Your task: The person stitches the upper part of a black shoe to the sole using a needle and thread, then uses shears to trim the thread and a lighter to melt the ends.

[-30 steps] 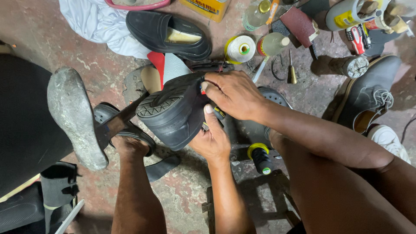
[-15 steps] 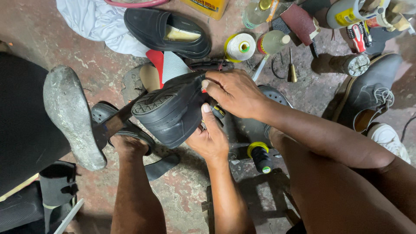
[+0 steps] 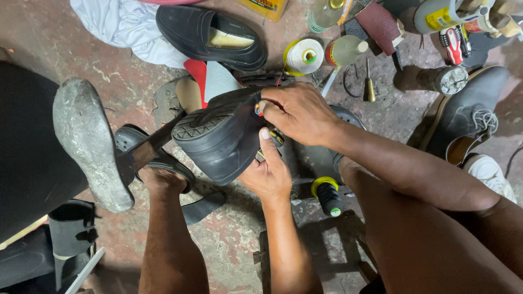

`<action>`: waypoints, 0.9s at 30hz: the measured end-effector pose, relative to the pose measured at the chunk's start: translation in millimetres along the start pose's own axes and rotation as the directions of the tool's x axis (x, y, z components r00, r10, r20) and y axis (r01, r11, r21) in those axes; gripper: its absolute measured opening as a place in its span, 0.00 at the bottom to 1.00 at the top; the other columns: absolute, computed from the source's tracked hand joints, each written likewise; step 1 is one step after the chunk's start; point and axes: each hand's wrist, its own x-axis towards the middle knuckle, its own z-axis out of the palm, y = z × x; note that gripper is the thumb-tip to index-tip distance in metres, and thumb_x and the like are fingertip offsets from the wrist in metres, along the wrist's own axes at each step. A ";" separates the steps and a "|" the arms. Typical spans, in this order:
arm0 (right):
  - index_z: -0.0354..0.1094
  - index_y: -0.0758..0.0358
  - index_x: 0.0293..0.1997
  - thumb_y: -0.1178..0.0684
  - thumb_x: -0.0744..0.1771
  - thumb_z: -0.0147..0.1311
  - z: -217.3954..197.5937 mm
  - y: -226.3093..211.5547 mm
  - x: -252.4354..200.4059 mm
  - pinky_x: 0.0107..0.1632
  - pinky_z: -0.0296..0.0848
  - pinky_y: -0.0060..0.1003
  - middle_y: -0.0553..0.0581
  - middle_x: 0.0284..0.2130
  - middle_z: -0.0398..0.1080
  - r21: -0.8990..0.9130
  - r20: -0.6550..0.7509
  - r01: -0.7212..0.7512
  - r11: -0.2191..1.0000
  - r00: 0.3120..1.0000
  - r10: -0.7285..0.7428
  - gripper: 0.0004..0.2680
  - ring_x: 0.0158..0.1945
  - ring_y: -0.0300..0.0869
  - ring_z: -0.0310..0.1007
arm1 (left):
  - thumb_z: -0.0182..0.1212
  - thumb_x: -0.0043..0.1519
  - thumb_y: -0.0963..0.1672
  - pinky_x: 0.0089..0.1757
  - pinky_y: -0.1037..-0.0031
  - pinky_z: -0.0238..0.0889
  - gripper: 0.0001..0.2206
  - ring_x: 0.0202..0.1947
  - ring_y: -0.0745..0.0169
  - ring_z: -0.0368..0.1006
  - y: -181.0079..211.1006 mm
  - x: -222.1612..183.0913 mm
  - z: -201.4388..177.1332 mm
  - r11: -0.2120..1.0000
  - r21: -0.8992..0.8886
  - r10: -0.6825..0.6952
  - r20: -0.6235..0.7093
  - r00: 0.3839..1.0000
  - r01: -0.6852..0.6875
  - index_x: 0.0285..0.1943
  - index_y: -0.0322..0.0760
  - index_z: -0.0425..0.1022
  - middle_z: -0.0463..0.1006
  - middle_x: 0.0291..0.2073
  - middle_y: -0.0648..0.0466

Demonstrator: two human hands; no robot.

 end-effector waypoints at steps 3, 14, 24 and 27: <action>0.67 0.65 0.33 0.49 0.67 0.49 -0.7 0.8 0.0 0.34 0.66 0.54 0.66 0.23 0.69 0.005 0.012 -0.029 1.000 1.000 0.029 0.09 0.29 0.62 0.71 | 0.60 0.70 0.41 0.56 0.63 0.68 0.10 0.50 0.48 0.79 -1.2 1.0 0.1 0.994 0.055 0.093 0.002 0.996 -0.093 0.54 0.26 0.78 0.82 0.49 0.42; 0.69 0.65 0.34 0.50 0.68 0.47 -0.6 1.7 -0.3 0.36 0.66 0.56 0.67 0.24 0.70 -0.004 0.008 -0.012 1.000 1.000 0.012 0.09 0.31 0.63 0.72 | 0.61 0.69 0.42 0.56 0.62 0.68 0.11 0.50 0.47 0.78 -3.1 0.7 1.2 0.994 0.066 0.085 0.000 0.996 -0.085 0.53 0.25 0.77 0.81 0.49 0.41; 0.64 0.63 0.44 0.50 0.72 0.44 -9.0 10.1 1.9 0.39 0.70 0.38 0.56 0.31 0.69 0.311 -0.020 -0.008 0.950 1.000 0.015 0.08 0.34 0.43 0.71 | 0.58 0.70 0.43 0.48 0.69 0.70 0.12 0.43 0.62 0.75 -4.5 18.3 -1.7 0.974 -0.160 -0.168 -0.018 0.986 0.163 0.52 0.24 0.76 0.81 0.44 0.47; 0.65 0.61 0.52 0.47 0.74 0.41 -20.8 4.5 0.6 0.37 0.69 0.33 0.52 0.33 0.66 0.359 0.026 -0.140 0.923 0.990 0.140 0.10 0.31 0.35 0.67 | 0.57 0.73 0.44 0.49 0.66 0.69 0.12 0.43 0.55 0.75 7.3 42.8 -6.9 0.999 -0.041 0.014 -0.017 1.000 -0.015 0.51 0.25 0.77 0.80 0.43 0.45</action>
